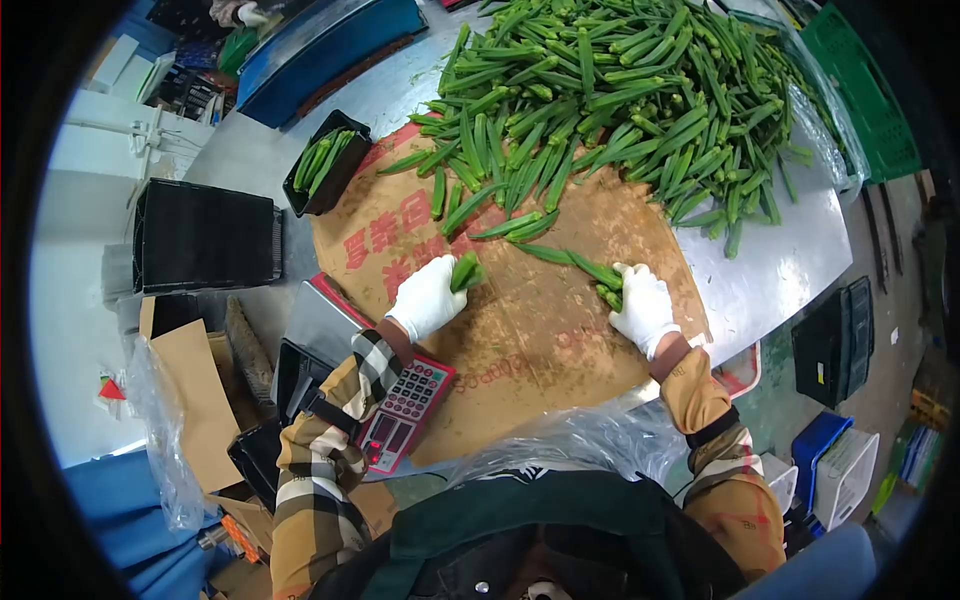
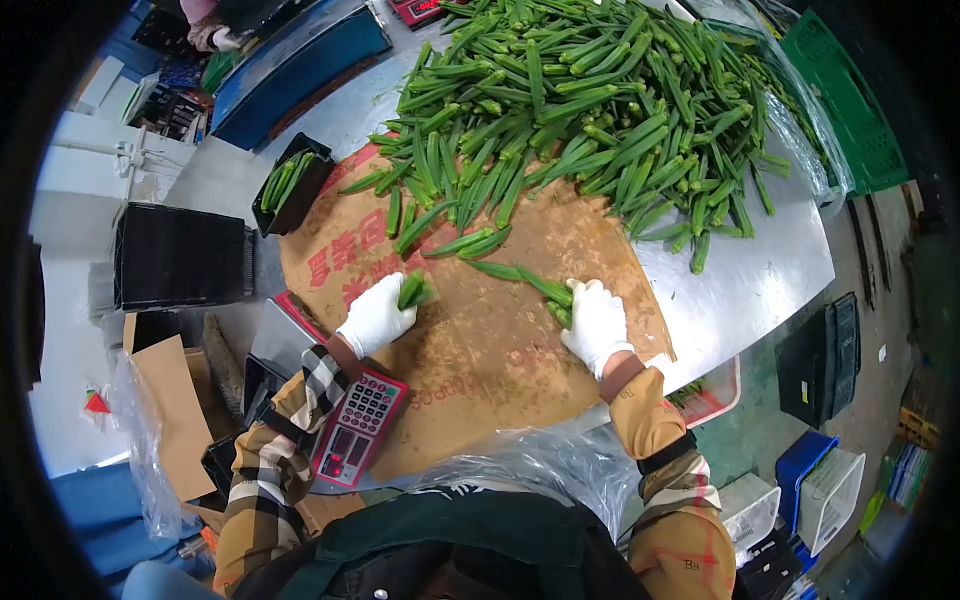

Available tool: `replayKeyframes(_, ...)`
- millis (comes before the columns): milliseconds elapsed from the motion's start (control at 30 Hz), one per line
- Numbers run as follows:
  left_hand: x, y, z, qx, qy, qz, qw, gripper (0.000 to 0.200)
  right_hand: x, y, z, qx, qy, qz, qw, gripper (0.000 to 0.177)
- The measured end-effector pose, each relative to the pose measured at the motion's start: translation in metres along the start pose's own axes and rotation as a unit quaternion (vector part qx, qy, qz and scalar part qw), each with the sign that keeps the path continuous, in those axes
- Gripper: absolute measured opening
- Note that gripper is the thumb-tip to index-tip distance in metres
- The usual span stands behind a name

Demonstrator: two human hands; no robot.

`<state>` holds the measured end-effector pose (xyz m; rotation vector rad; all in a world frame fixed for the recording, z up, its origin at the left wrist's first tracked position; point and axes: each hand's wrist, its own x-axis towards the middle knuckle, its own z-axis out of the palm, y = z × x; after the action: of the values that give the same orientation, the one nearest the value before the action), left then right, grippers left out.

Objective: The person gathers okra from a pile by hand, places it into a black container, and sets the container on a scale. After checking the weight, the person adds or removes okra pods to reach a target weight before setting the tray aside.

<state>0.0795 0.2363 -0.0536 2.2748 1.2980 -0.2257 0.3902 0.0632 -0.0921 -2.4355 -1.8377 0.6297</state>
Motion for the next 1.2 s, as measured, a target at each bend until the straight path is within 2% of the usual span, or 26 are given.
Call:
replayKeyframes(67, 0.004, 0.020, -0.001, -0.110, 0.025, -0.071, 0.991, 0.035, -0.012, 0.004, -0.001, 0.031, -0.004, 0.016, 0.999, 0.074)
replayKeyframes(167, 0.016, 0.058, 0.000, -0.147, 0.076, 0.024, 0.986, 0.031, -0.018, 0.004, -0.003, 0.093, -0.020, 0.059, 0.994, 0.072)
replayKeyframes(233, 0.027, 0.083, 0.020, -0.118, 0.153, 0.150, 0.970, 0.030, -0.021, 0.001, 0.004, 0.136, -0.022, 0.083, 0.987, 0.072)
replayKeyframes(300, 0.045, 0.100, 0.042, -0.036, 0.197, 0.271, 0.942, 0.024, -0.024, -0.004, 0.004, 0.138, -0.021, 0.091, 0.986, 0.073)
replayKeyframes(367, 0.055, 0.114, 0.067, 0.043, 0.179, 0.266, 0.946, 0.016, -0.025, -0.002, 0.010, 0.142, -0.009, 0.087, 0.986, 0.073)
replayKeyframes(400, 0.054, 0.118, 0.072, 0.048, 0.184, 0.270, 0.944, 0.010, -0.026, 0.000, 0.010, 0.108, -0.028, 0.083, 0.990, 0.083)
replayKeyframes(500, 0.050, 0.125, 0.072, 0.050, 0.133, 0.216, 0.966, 0.017, -0.037, 0.002, -0.001, 0.054, -0.030, 0.115, 0.991, 0.096)
replayKeyframes(533, 0.052, 0.121, 0.068, 0.044, 0.148, 0.195, 0.969, 0.023, -0.038, 0.006, -0.005, 0.029, -0.054, 0.112, 0.992, 0.105)
replayKeyframes(567, 0.054, 0.119, 0.050, 0.017, 0.130, 0.144, 0.981, 0.032, -0.040, 0.011, -0.009, 0.027, -0.069, 0.103, 0.992, 0.106)
replayKeyframes(633, 0.057, 0.104, 0.012, 0.007, 0.211, 0.087, 0.974, 0.036, -0.051, 0.017, -0.021, 0.023, -0.100, 0.092, 0.990, 0.106)
replayKeyframes(700, 0.077, 0.076, -0.004, -0.032, 0.364, 0.081, 0.927, 0.025, -0.059, 0.027, -0.033, 0.043, -0.098, 0.066, 0.992, 0.097)
replayKeyframes(767, 0.095, 0.037, -0.001, 0.028, 0.362, 0.041, 0.931, 0.028, -0.065, 0.045, -0.035, 0.058, -0.087, 0.026, 0.994, 0.089)
replayKeyframes(800, 0.096, 0.028, -0.001, 0.044, 0.314, 0.031, 0.948, 0.029, -0.066, 0.042, -0.045, 0.105, -0.060, 0.030, 0.992, 0.075)
replayKeyframes(867, 0.095, 0.022, -0.002, 0.076, 0.217, 0.010, 0.973, 0.032, -0.060, 0.030, -0.058, 0.098, -0.056, 0.052, 0.992, 0.071)
replayKeyframes(900, 0.097, 0.022, -0.001, 0.072, 0.210, 0.003, 0.975, 0.032, -0.057, 0.028, -0.061, 0.094, -0.053, 0.065, 0.992, 0.070)
replayKeyframes(933, 0.096, 0.023, 0.000, 0.067, 0.203, -0.005, 0.977, 0.033, -0.052, 0.028, -0.055, 0.063, -0.060, 0.033, 0.996, 0.084)
replayKeyframes(1033, 0.090, 0.028, 0.002, 0.046, 0.234, -0.023, 0.971, 0.031, -0.054, 0.018, -0.057, 0.115, -0.057, 0.006, 0.992, 0.103)
replayKeyframes(1067, 0.086, 0.037, 0.000, 0.025, 0.243, -0.024, 0.969, 0.030, -0.052, 0.014, -0.066, 0.186, -0.105, 0.027, 0.977, 0.115)
replayKeyframes(1100, 0.081, 0.046, 0.000, 0.004, 0.251, -0.028, 0.968, 0.030, -0.052, 0.012, -0.070, 0.223, -0.097, 0.029, 0.970, 0.115)
replayKeyframes(1133, 0.074, 0.058, -0.001, -0.024, 0.268, 0.022, 0.963, 0.029, -0.051, 0.009, -0.072, 0.259, -0.089, 0.030, 0.961, 0.114)
replayKeyframes(1167, 0.075, 0.064, 0.005, -0.039, 0.243, 0.062, 0.967, 0.023, -0.049, 0.006, -0.077, 0.294, -0.080, 0.029, 0.952, 0.114)
replayKeyframes(1200, 0.077, 0.073, 0.013, -0.007, 0.225, 0.072, 0.972, 0.021, -0.047, -0.002, -0.085, 0.316, -0.072, 0.055, 0.944, 0.103)
